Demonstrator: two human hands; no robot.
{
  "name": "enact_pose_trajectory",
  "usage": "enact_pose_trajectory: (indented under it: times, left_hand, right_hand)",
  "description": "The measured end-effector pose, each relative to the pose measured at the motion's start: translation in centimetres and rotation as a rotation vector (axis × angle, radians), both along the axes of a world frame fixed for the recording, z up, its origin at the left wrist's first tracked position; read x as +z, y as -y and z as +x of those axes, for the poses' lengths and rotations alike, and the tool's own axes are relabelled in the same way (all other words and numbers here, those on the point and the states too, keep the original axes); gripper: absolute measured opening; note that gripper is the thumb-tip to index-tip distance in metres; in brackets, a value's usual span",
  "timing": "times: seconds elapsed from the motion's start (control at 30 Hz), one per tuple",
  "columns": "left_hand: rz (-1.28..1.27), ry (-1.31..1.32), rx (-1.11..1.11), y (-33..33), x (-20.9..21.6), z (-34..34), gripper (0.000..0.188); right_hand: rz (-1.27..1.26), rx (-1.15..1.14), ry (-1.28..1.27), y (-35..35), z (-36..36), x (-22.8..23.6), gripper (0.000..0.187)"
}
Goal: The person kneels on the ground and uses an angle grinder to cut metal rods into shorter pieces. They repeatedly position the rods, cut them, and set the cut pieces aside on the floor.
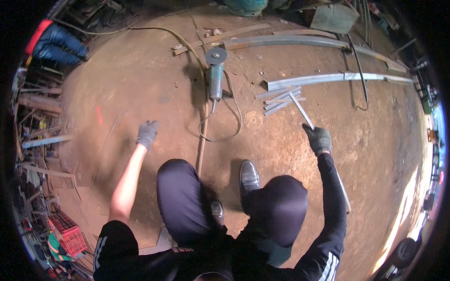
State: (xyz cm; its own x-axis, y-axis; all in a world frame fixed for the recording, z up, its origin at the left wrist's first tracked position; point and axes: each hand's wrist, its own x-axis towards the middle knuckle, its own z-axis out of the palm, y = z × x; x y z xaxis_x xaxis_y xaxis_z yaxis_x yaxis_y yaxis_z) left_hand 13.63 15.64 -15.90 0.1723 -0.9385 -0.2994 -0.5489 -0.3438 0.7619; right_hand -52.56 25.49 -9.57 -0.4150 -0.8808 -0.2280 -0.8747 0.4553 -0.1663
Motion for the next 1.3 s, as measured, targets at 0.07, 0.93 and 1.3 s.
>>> enact_pose_trajectory:
  times: [0.07, 0.93, 1.3]
  left_hand:
    - [-0.03, 0.036, -0.078, 0.0, -0.8, -3.5, 0.031]
    - [-0.297, 0.479, -1.16, 3.5, 1.7, -32.0, 0.033]
    - [-0.132, 0.467, -1.117, 1.4, -1.2, -35.1, 0.027]
  right_hand:
    - [-0.04, -0.042, -0.016, -1.4, -1.5, -3.1, 0.069]
    - [0.509, 0.346, 0.542, -0.4, 1.2, -11.6, 0.039]
    - [-0.692, -0.147, 0.151, -9.9, -7.7, -13.2, 0.031]
